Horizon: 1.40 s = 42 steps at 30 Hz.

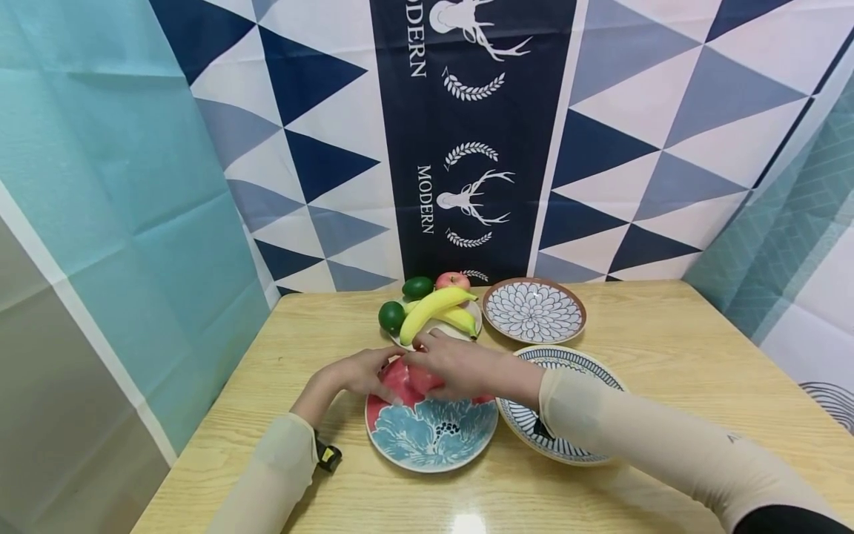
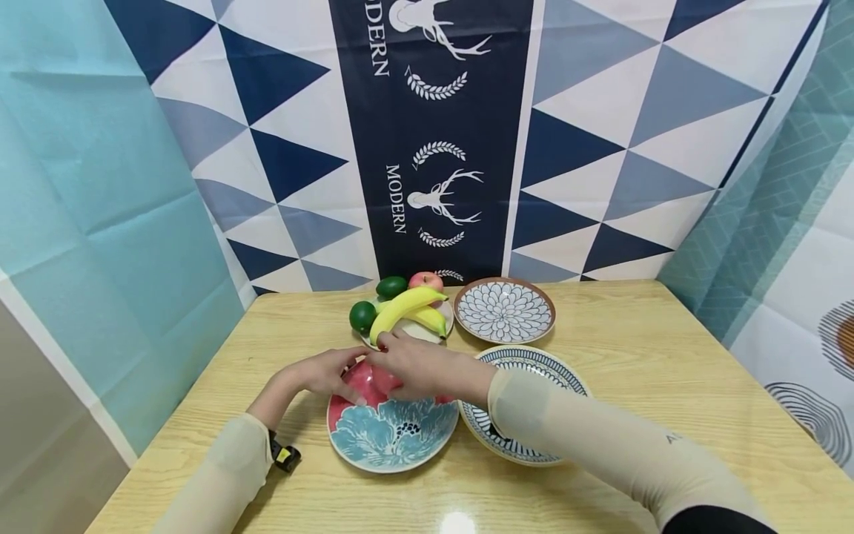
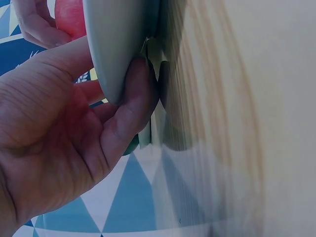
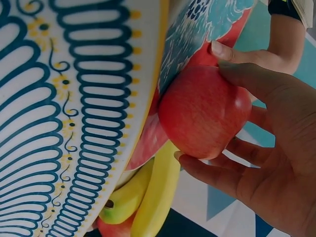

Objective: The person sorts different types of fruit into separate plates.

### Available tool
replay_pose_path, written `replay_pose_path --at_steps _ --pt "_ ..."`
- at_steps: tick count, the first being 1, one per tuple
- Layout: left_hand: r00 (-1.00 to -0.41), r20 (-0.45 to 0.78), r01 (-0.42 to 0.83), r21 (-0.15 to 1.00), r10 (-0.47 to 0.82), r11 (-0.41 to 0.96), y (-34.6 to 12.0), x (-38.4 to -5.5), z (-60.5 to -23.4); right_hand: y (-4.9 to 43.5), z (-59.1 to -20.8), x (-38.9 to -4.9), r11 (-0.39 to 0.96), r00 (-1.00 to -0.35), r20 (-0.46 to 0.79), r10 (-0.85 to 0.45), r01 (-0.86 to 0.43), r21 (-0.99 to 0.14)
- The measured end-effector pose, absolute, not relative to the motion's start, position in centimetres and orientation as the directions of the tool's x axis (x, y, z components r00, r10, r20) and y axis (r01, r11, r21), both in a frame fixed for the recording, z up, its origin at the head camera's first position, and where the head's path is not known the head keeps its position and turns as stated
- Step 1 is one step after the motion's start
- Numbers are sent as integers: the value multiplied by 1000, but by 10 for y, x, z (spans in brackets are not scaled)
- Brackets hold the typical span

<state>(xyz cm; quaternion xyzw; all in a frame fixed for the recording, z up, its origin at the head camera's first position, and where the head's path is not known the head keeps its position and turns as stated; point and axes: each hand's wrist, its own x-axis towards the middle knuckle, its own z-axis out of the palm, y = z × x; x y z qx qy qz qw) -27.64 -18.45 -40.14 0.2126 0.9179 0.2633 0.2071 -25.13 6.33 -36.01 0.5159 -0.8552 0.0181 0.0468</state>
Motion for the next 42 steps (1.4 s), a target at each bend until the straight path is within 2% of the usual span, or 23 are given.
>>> replay_pose_path --at_steps 17,27,32,38,42 --pt "-829 -266 277 569 492 774 -184 -278 -404 62 -361 -249 471 -468 98 -878 -882 14" --pt "-825 -274 271 575 494 772 -184 -276 -405 63 -360 -246 523 -522 56 -851 -853 -7" --pt "-830 -270 265 580 488 771 -184 -277 -403 64 -353 -249 539 -540 59 -840 -842 -40" --pt "-828 -267 277 571 494 773 -185 -277 -403 65 -343 -254 509 -517 89 -852 -856 -92" --pt "-826 -260 288 569 501 770 -186 -280 -405 64 -334 -259 532 -541 110 -834 -840 -101"
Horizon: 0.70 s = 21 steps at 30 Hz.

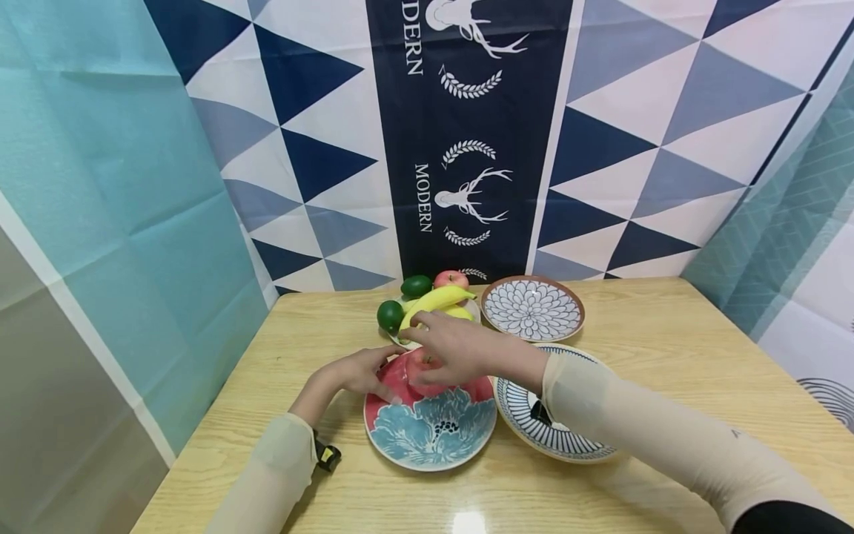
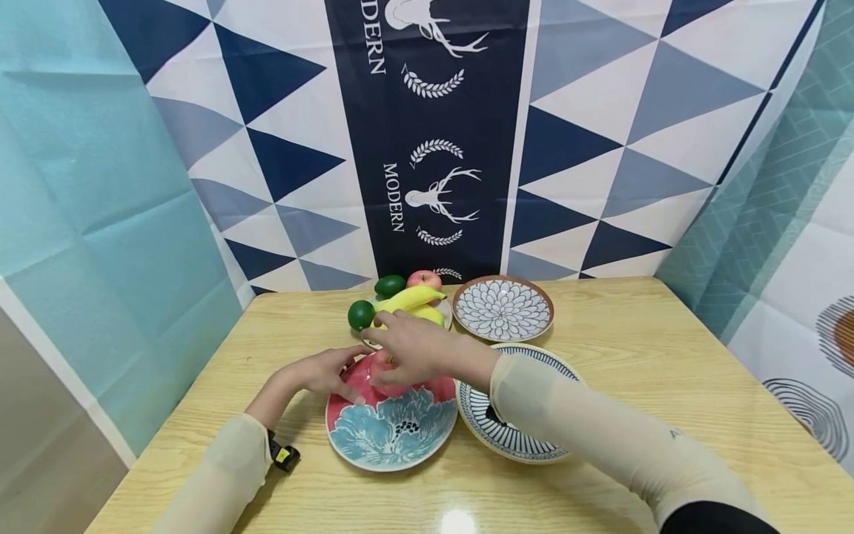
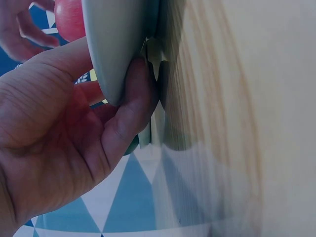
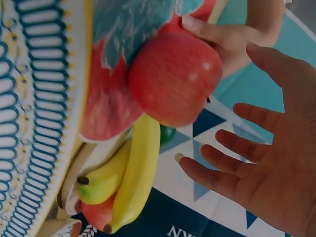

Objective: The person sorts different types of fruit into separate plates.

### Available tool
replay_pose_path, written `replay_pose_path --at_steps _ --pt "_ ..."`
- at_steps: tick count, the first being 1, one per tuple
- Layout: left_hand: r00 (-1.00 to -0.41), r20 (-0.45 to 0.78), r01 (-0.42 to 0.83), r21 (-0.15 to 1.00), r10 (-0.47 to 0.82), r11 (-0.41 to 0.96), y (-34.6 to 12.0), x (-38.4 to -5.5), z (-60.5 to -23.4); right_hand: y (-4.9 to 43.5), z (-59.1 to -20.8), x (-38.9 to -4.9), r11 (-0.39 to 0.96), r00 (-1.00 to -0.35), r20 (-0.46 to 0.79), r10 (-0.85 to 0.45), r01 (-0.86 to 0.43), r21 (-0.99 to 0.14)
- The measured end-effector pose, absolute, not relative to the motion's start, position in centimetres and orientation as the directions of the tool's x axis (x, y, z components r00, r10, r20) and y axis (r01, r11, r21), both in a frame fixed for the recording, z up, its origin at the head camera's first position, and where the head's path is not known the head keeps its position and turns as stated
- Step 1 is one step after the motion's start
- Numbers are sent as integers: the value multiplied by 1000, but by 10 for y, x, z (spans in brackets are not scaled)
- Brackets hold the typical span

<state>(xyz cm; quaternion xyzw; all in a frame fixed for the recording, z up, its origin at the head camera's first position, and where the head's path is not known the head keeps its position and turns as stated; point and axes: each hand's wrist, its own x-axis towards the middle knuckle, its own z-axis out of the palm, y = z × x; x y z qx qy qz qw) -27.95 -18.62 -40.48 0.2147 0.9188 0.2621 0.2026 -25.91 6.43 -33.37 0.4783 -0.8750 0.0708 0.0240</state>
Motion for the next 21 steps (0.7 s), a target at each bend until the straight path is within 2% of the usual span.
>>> replay_pose_path --at_steps 10,21 --pt "-823 -263 282 579 503 765 -186 -277 -401 65 -315 -288 633 -636 170 -752 -770 -80" --pt "-816 -254 289 598 519 747 -185 -277 -405 75 -318 -323 714 -716 163 -679 -695 -78"
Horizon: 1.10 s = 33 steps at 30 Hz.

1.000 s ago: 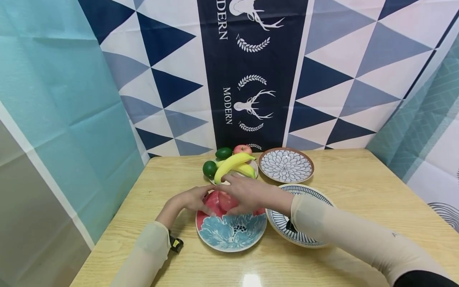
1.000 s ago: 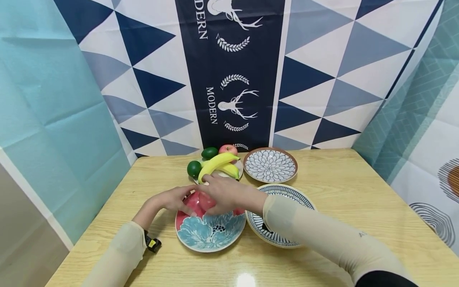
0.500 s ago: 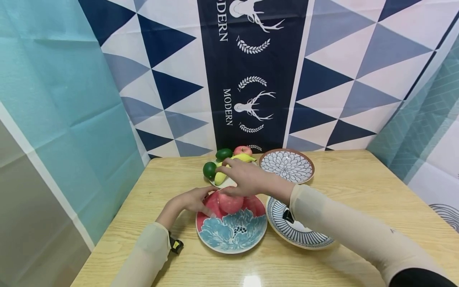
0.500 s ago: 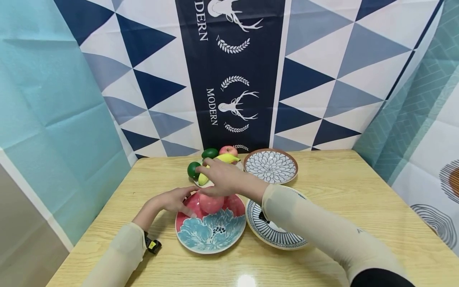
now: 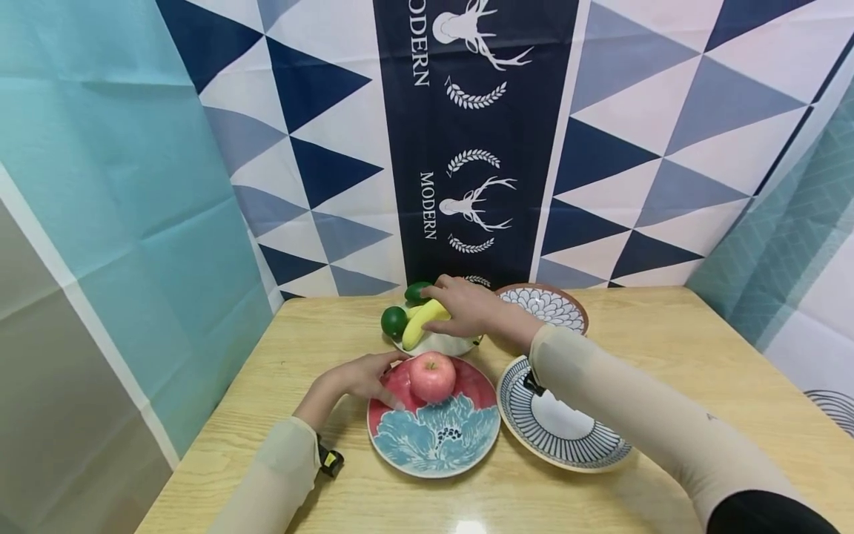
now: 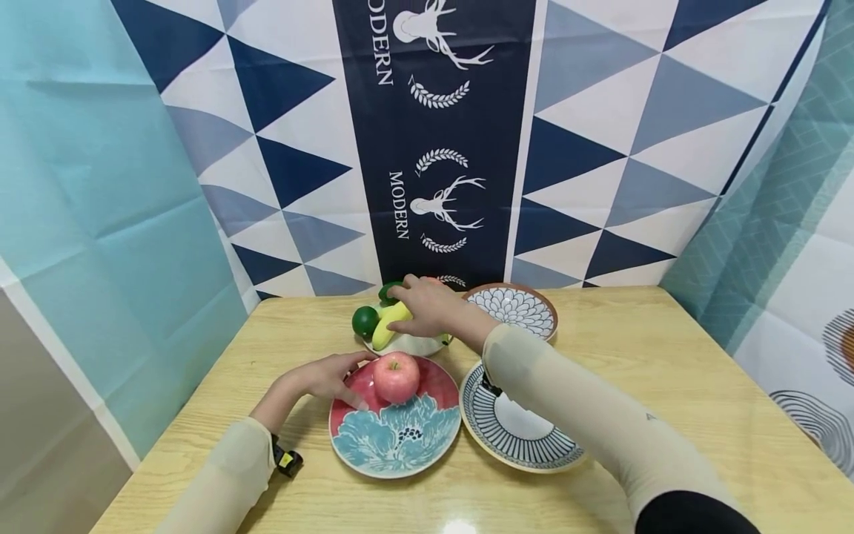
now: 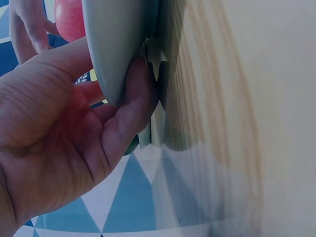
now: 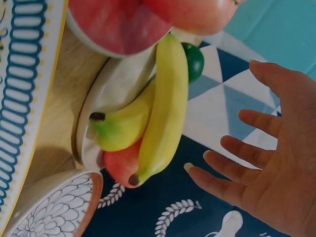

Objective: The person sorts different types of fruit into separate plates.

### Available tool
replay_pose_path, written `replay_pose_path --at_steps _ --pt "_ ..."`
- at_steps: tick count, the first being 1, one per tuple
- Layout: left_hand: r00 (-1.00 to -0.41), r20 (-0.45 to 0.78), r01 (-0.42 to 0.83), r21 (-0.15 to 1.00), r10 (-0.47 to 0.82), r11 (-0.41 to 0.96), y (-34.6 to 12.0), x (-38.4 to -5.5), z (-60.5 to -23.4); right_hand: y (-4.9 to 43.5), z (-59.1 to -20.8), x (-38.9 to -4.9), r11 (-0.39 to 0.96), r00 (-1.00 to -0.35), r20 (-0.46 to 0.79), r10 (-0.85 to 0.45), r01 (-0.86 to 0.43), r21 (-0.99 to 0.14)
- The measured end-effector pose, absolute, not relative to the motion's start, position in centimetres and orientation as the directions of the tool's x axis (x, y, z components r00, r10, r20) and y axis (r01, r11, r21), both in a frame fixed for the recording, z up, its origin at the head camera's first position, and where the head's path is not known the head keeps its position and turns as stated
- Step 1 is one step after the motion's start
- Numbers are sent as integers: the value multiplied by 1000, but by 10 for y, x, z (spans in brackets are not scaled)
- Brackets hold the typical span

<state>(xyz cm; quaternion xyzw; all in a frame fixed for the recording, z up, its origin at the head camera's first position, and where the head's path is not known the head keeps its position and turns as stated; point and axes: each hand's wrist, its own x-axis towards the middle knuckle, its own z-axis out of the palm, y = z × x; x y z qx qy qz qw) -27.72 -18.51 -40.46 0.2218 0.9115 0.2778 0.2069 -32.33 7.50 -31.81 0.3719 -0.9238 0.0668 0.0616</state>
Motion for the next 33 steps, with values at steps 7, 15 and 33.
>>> replay_pose_path --at_steps 7,15,33 --pt "-809 -253 306 590 531 747 -184 -279 -407 76 -320 -341 752 -750 178 -636 -655 -75" --pt "-823 -252 290 585 510 758 -183 -279 -401 78 -317 -372 803 -806 173 -566 -587 -106" --pt "-825 -254 281 593 506 755 -180 -271 -405 79 -337 -413 898 -914 67 -400 -406 -169"
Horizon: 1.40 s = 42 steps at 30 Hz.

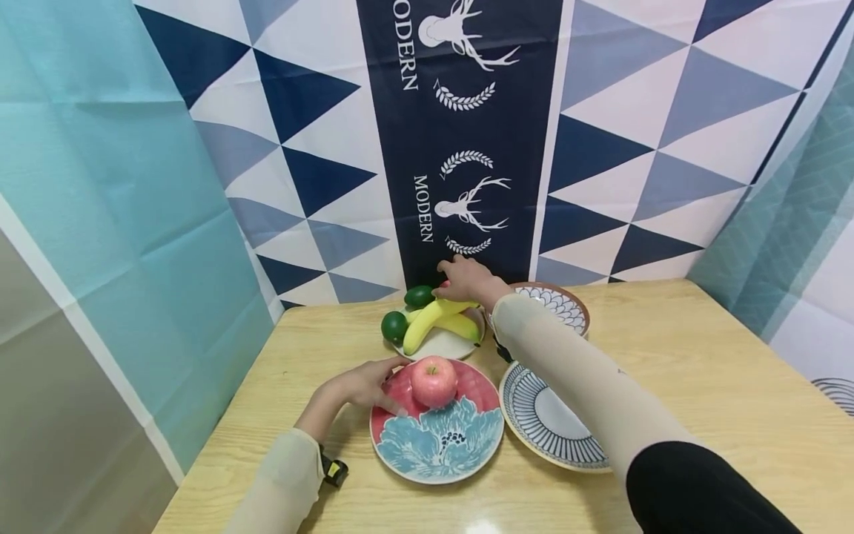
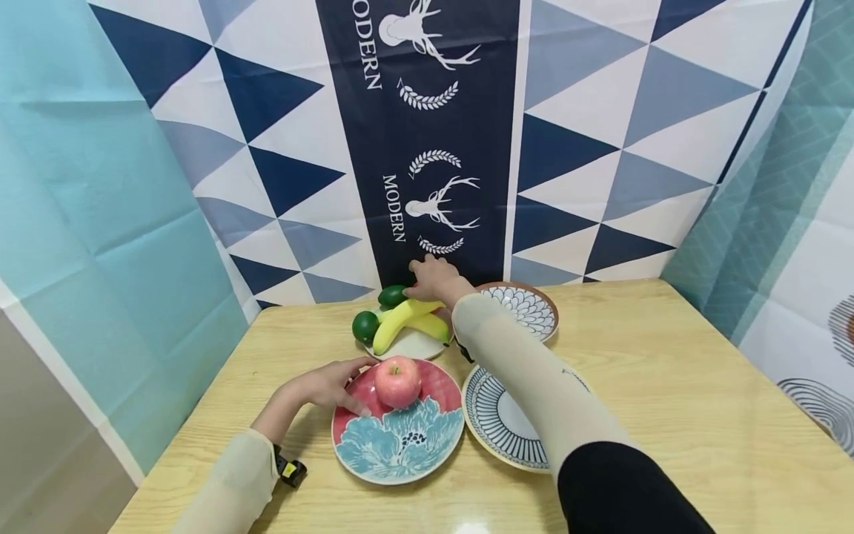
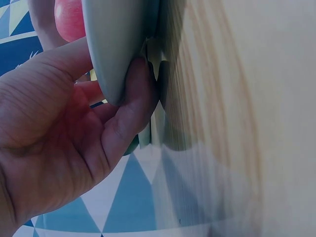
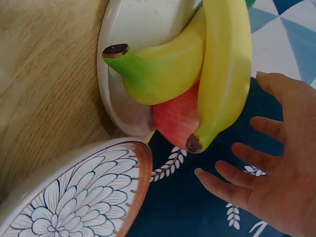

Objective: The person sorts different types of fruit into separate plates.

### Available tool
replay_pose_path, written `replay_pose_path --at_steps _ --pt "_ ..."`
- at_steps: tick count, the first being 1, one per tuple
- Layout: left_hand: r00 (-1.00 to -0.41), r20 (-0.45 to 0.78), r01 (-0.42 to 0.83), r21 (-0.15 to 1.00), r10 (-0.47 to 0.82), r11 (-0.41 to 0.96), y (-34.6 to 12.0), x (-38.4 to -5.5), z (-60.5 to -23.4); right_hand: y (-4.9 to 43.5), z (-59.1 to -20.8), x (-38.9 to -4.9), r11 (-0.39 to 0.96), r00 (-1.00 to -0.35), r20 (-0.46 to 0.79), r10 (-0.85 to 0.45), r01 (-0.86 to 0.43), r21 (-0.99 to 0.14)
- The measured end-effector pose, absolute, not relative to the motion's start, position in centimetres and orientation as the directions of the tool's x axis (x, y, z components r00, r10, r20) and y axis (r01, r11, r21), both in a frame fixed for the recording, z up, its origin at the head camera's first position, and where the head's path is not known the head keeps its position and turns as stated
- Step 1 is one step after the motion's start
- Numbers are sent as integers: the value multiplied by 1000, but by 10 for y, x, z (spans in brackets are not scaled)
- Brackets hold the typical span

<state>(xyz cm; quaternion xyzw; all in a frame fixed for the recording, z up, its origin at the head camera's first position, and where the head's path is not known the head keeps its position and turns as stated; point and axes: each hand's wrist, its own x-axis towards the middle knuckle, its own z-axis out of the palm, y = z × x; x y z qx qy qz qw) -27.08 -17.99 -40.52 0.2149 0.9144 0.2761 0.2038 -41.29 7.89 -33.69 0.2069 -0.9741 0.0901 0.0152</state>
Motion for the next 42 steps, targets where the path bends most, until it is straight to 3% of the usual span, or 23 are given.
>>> replay_pose_path --at_steps 10,32,42 --pt "-826 -257 284 579 501 765 -182 -272 -405 69 -340 -427 922 -942 -36 -333 -317 -220" --pt "-821 -260 279 594 508 755 -182 -275 -404 64 -344 -440 909 -937 -125 -325 -274 -314" --pt "-818 -260 285 592 513 754 -183 -276 -405 67 -350 -455 913 -935 -243 -259 -154 -379"
